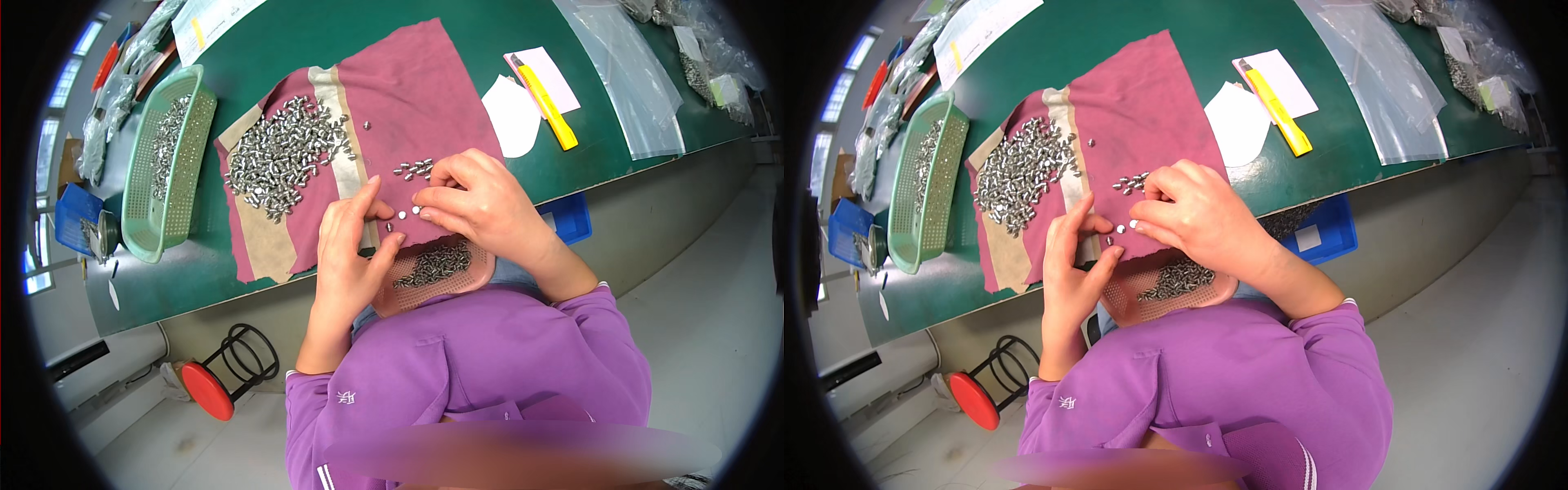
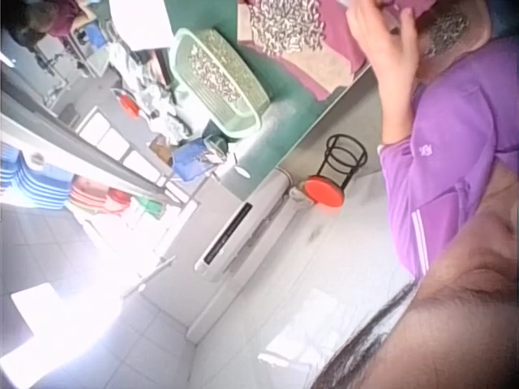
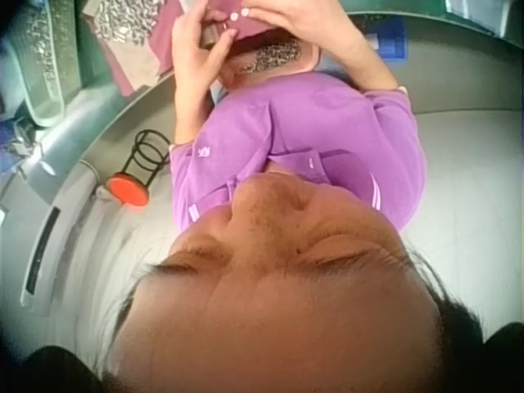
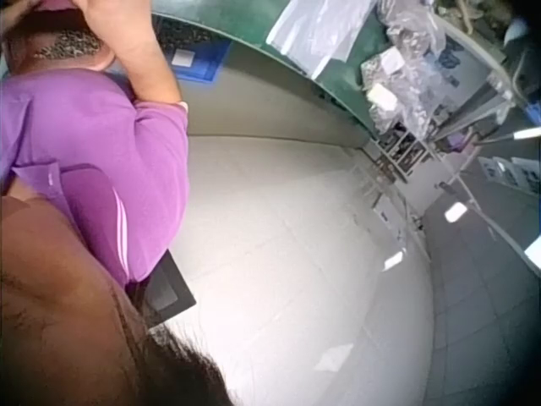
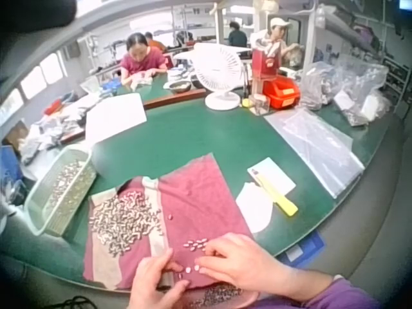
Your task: The person sorts small metal pins by hand, placing them into a small container from a green plastic tray.
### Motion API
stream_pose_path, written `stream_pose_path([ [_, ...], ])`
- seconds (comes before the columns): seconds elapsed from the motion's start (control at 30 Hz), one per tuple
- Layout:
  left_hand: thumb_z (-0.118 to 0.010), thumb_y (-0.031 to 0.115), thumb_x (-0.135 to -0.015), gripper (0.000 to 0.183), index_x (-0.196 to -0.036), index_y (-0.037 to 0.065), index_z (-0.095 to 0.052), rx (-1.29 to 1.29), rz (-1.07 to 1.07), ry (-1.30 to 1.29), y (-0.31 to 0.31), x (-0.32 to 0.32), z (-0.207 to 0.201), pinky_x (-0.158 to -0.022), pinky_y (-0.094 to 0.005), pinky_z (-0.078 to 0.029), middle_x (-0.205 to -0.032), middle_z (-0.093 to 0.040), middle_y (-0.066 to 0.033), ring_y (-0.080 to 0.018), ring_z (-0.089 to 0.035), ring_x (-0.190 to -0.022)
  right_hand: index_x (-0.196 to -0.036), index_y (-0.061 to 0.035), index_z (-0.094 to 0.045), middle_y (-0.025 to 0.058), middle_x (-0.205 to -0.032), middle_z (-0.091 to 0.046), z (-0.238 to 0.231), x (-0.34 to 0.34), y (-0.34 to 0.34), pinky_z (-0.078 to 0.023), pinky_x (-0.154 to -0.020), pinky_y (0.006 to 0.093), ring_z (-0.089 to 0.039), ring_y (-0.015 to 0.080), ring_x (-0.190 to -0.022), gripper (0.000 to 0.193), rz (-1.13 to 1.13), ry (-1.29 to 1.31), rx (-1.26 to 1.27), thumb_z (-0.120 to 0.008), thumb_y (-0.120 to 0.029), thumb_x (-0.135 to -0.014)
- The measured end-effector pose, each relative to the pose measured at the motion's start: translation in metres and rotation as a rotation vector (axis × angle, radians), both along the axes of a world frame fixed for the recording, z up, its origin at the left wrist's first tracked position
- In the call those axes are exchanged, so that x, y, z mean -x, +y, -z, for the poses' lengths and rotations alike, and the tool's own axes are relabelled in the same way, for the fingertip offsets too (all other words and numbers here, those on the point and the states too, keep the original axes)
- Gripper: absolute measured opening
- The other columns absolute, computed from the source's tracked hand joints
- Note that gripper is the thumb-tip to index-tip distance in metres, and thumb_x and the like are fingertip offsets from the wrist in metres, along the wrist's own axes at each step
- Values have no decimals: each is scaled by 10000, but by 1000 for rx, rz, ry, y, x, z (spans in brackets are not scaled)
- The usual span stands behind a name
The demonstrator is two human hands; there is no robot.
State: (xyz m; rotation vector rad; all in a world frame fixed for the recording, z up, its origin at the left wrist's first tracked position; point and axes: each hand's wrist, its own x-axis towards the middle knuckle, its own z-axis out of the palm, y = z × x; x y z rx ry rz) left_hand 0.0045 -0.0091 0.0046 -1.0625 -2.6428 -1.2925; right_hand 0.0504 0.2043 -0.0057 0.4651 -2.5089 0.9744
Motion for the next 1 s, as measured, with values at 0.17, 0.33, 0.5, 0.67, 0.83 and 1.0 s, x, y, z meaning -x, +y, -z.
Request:
stream_pose_path([
  [0.17, -806, -23, -680, 682, -1325, 39, -595, -45, -40, 70, 2, 1, 7, -760, -330, -509, -861, -677, -34, -196, -618, -823, -916, -104, -731, 31, -890, -613, 2, 0, -4, -486, -690, 347, -585, 215, -795, 194, 40, 78, -39, -791, -189, -753],
  [0.33, -820, 5, -688, 644, -1300, 44, -624, -69, -38, 229, 7, 4, 11, -690, -307, -515, -835, -698, -25, -179, -628, -765, -918, -101, -730, 33, -886, -622, 1, 1, -5, -490, -693, 347, -595, 221, -802, 200, 40, 69, -50, -792, -188, -749],
  [0.5, -822, 13, -695, 637, -1301, 44, -626, -58, -26, 317, 7, 5, 12, -691, -308, -519, -839, -712, -23, -175, -633, -760, -927, -97, -724, 33, -883, -619, 2, 1, -4, -489, -695, 347, -590, 221, -794, 207, 18, 52, -15, -788, -186, -751],
  [0.67, -839, 29, -674, 717, -1341, 17, -578, -117, -45, 213, 5, 3, 17, -700, -308, -520, -888, -709, -48, -194, -634, -780, -905, -91, -706, 39, -891, -617, -1, 2, -4, -492, -696, 356, -590, 231, -795, 186, 0, 47, -41, -775, -186, -761],
  [0.83, -834, 5, -665, 782, -1383, 7, -526, -129, -12, 119, 4, 2, 13, -721, -319, -521, -894, -691, -56, -202, -627, -795, -914, -87, -702, 44, -896, -620, -5, 3, -1, -502, -699, 369, -595, 238, -804, 206, -32, 42, -106, -776, -195, -755],
  [1.0, -812, -23, -678, 775, -1392, 15, -516, -58, -4, 117, 4, 2, 12, -742, -328, -523, -903, -687, -53, -199, -624, -796, -929, -82, -705, 51, -903, -630, -2, 3, 0, -508, -708, 369, -609, 244, -815, 219, -39, 55, -33, -780, -181, -749],
])
